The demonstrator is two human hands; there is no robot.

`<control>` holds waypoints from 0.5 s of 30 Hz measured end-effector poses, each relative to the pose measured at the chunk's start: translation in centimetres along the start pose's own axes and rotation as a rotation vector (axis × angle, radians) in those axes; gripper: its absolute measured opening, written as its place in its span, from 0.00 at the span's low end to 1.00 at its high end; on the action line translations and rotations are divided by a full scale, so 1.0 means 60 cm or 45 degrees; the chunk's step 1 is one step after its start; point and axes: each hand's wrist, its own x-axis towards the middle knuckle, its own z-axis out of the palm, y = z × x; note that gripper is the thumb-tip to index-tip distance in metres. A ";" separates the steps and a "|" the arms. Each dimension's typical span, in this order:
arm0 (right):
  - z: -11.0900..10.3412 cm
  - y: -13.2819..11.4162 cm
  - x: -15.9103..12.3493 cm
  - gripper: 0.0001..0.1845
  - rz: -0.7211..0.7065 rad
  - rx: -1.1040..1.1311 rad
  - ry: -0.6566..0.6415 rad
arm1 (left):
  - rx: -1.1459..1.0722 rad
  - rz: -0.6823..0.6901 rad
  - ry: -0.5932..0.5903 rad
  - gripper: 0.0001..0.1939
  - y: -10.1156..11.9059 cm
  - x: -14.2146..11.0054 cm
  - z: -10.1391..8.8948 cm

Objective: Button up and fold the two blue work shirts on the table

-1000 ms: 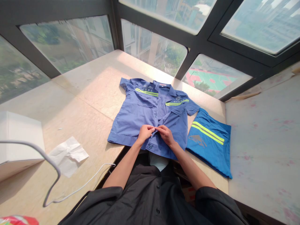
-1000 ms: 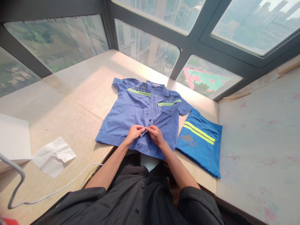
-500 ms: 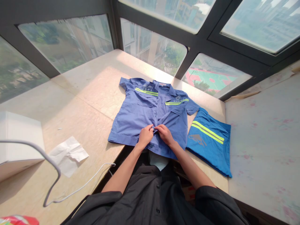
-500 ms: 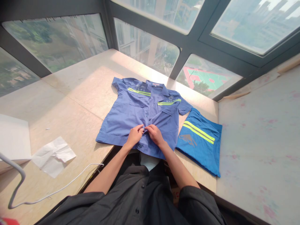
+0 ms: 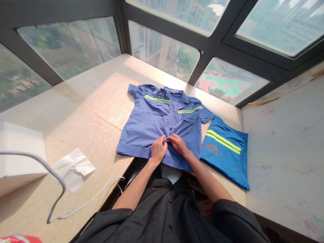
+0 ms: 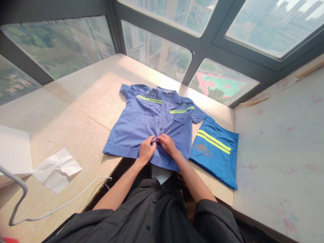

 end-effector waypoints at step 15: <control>-0.023 0.017 0.025 0.17 -0.070 0.083 -0.237 | 0.031 0.111 0.062 0.14 -0.015 0.003 0.010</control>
